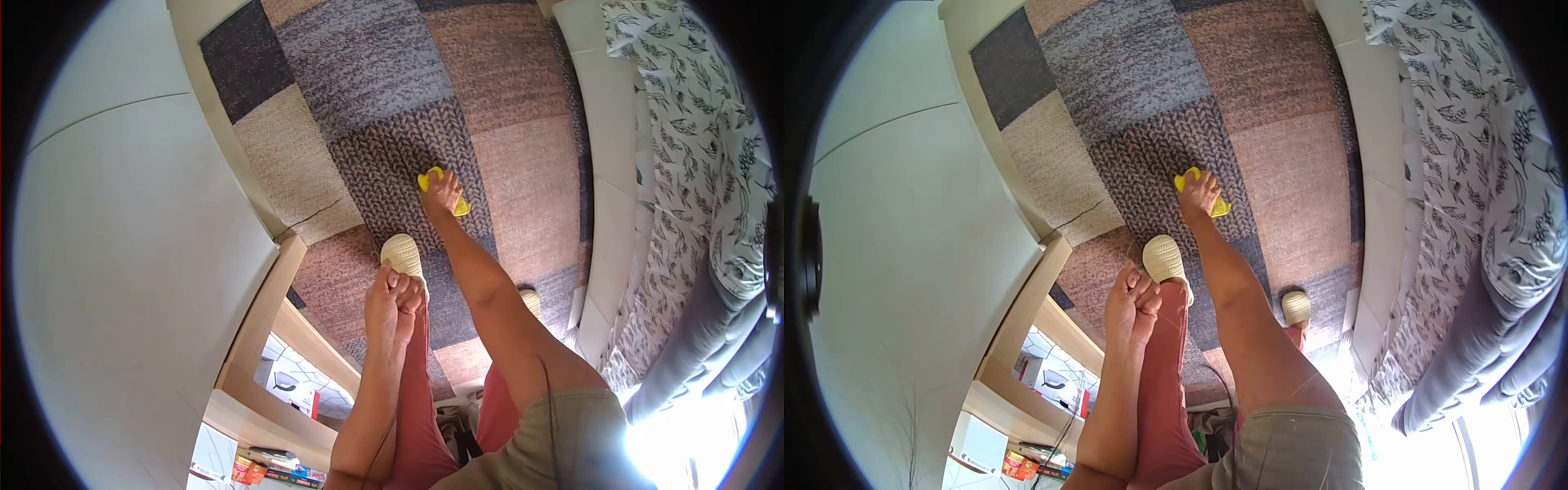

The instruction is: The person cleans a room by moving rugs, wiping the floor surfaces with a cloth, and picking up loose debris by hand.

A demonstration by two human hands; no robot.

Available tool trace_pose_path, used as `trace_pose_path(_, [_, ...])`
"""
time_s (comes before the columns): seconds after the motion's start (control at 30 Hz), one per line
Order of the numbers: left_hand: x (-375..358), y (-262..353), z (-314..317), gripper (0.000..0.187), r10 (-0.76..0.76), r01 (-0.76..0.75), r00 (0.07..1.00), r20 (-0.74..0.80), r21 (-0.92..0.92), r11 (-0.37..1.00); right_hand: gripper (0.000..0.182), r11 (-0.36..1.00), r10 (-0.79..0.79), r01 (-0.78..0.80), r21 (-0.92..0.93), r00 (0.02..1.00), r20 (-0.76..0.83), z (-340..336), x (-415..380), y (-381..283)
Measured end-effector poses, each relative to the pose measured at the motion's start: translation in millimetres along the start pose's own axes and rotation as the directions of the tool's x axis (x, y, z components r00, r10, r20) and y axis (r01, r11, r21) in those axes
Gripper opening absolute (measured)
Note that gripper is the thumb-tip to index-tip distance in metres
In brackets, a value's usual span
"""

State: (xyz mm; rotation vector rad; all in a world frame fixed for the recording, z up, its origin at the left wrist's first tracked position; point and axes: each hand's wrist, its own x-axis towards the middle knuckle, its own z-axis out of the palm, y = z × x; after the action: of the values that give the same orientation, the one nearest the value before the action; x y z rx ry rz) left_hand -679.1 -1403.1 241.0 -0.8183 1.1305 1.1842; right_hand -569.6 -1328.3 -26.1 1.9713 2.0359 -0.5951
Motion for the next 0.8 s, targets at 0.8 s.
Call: trace_pose_path(0.8, [5.1,3.7,21.3,0.037,-0.052,0.047,0.998,0.028,0.157,0.987,0.033,0.882,0.458,-0.472,-0.009,0.861,-0.221,-46.4,107.6,50.5])
